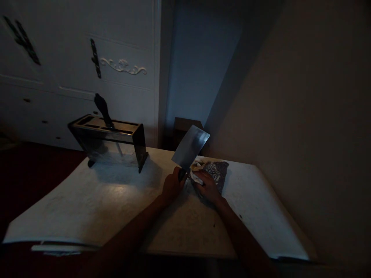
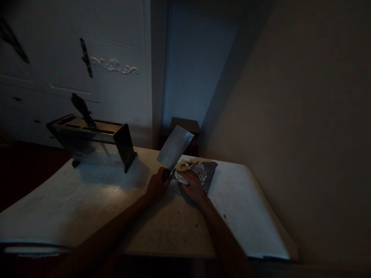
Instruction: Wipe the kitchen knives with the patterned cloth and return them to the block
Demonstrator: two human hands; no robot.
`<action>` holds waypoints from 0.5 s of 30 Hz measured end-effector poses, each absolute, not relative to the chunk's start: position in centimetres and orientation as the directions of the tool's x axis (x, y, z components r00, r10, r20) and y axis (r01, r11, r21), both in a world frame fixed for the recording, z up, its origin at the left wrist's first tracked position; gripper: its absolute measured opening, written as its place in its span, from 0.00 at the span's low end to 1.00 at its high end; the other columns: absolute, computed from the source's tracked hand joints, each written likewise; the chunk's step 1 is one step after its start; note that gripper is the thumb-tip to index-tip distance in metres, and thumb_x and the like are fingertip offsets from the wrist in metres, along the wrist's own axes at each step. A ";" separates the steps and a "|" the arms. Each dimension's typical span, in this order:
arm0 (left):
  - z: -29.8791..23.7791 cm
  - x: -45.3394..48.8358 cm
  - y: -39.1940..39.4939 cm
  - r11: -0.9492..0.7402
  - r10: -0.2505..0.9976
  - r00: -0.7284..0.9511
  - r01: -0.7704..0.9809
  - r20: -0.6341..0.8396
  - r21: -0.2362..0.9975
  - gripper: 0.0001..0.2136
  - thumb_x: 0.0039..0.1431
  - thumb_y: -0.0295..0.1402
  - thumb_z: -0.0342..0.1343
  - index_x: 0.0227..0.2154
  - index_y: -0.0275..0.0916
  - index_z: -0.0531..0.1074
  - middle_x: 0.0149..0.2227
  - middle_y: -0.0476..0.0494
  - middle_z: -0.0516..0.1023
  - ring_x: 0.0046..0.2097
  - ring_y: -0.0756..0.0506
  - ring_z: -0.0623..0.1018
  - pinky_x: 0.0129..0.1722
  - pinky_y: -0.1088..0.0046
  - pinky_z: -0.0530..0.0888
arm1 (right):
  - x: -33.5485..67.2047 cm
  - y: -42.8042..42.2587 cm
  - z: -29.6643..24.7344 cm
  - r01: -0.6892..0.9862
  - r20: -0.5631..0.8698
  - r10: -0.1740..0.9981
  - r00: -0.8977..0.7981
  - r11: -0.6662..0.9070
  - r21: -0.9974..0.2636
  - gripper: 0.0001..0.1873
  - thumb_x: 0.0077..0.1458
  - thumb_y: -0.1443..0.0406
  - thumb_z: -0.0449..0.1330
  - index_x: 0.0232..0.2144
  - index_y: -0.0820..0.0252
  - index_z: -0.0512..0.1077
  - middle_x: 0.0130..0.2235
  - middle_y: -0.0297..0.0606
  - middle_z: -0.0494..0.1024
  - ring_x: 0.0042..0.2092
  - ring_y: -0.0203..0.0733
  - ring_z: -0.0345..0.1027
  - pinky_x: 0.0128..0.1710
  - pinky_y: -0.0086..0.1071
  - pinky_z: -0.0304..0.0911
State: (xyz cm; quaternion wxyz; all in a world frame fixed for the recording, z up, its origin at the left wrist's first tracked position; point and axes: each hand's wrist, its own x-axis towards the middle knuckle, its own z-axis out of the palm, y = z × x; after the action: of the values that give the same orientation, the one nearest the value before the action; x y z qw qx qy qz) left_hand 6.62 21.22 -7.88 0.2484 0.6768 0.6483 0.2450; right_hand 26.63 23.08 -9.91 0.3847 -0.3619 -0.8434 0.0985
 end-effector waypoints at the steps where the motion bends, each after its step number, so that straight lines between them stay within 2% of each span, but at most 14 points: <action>1: -7.9 6.6 21.3 -0.036 0.999 0.037 0.759 0.011 0.651 0.12 0.66 0.41 0.52 0.46 0.41 0.64 0.41 0.43 0.80 0.42 0.43 0.80 0.36 0.73 0.68 | 26.8 23.0 -10.1 0.536 0.583 0.705 -0.403 0.698 -0.474 0.24 0.54 0.68 0.57 0.54 0.54 0.73 0.50 0.43 0.78 0.52 0.50 0.72 0.53 0.48 0.68; 5: -8.0 6.5 21.8 -0.060 0.998 0.046 0.774 0.039 0.630 0.16 0.64 0.49 0.52 0.43 0.41 0.66 0.38 0.44 0.80 0.40 0.43 0.80 0.35 0.72 0.67 | 27.1 22.6 -10.5 0.569 0.604 0.768 -0.215 0.601 -0.562 0.19 0.58 0.62 0.57 0.51 0.54 0.74 0.49 0.43 0.78 0.50 0.51 0.73 0.52 0.48 0.69; 9: -7.9 6.7 21.7 -0.078 0.996 0.037 0.772 0.078 0.631 0.16 0.65 0.48 0.50 0.44 0.41 0.67 0.37 0.45 0.80 0.39 0.43 0.80 0.34 0.72 0.67 | 26.8 22.1 -9.8 0.581 0.697 0.710 -0.096 0.609 -0.540 0.16 0.61 0.59 0.57 0.48 0.54 0.76 0.47 0.44 0.78 0.48 0.52 0.72 0.49 0.46 0.70; 12: -7.7 6.8 21.6 -0.099 0.995 0.075 0.786 0.064 0.611 0.14 0.65 0.45 0.51 0.45 0.41 0.67 0.37 0.45 0.80 0.39 0.43 0.81 0.34 0.72 0.67 | 25.9 21.9 -9.1 0.575 0.754 0.644 -0.126 0.667 -0.474 0.15 0.62 0.62 0.57 0.50 0.52 0.75 0.47 0.44 0.75 0.49 0.50 0.71 0.50 0.45 0.69; 15: -7.7 7.0 21.4 -0.147 0.989 0.139 0.817 0.056 0.557 0.16 0.64 0.45 0.52 0.48 0.41 0.67 0.40 0.45 0.81 0.41 0.43 0.81 0.36 0.72 0.68 | 24.9 22.0 -8.9 0.586 0.725 0.651 -0.224 0.685 -0.433 0.17 0.62 0.66 0.56 0.52 0.50 0.75 0.45 0.43 0.74 0.48 0.49 0.70 0.47 0.43 0.70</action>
State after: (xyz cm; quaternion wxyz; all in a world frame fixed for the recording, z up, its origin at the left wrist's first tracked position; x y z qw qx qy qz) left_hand 6.97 21.43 -7.74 0.2024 0.7270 0.6210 0.2117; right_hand 24.88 21.96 -8.89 0.4811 -0.3955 -0.7817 0.0338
